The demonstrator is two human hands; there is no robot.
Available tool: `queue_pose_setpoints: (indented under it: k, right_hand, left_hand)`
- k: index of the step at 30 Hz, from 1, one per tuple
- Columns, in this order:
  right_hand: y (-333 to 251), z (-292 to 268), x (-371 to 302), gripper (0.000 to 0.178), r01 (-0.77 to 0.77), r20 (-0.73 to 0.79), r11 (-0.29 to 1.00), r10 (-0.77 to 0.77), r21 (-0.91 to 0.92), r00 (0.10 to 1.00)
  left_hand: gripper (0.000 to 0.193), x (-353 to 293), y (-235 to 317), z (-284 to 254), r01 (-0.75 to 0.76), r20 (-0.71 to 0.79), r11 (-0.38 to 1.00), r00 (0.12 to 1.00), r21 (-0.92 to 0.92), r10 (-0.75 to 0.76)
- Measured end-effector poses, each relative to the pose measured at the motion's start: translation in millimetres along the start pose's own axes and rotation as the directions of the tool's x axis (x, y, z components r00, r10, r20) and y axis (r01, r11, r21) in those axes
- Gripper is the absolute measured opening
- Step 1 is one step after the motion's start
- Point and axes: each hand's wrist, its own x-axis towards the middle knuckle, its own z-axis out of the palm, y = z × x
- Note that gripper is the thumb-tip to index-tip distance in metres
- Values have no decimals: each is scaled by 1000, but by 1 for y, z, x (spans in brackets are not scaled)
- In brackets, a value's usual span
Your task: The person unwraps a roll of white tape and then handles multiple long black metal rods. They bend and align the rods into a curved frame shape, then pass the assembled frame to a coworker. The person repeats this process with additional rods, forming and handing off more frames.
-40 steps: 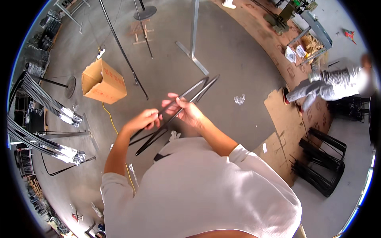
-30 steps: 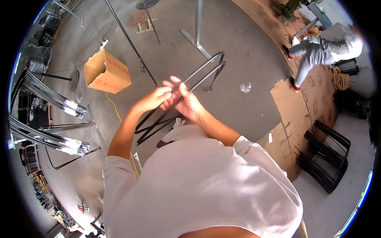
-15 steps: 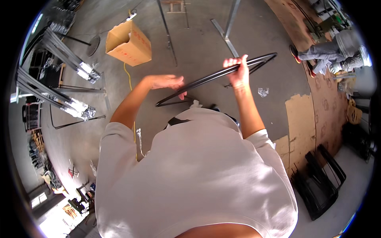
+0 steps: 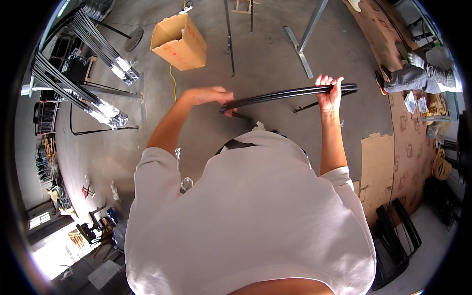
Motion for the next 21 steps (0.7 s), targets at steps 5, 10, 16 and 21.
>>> queue_pose_setpoints:
  k: [5,10,16,21]
  right_hand:
    - [3,2,-2,42,-10,-31,1000,10,-12,999]
    - [14,9,-10,45,78,-12,978,-81,-192,997]
    - [15,7,-10,47,40,18,996,-38,-77,999]
    - [19,17,-15,43,55,-67,997,-59,-60,996]
  left_hand:
    - [29,-15,-18,6,-67,28,997,997,-38,68]
    - [25,-15,-32,5,-14,-42,1000,999,4,14]
    - [29,-17,-29,11,-43,-21,993,999,-113,41]
    - [27,-15,-30,7,-55,-17,985,998,-162,53]
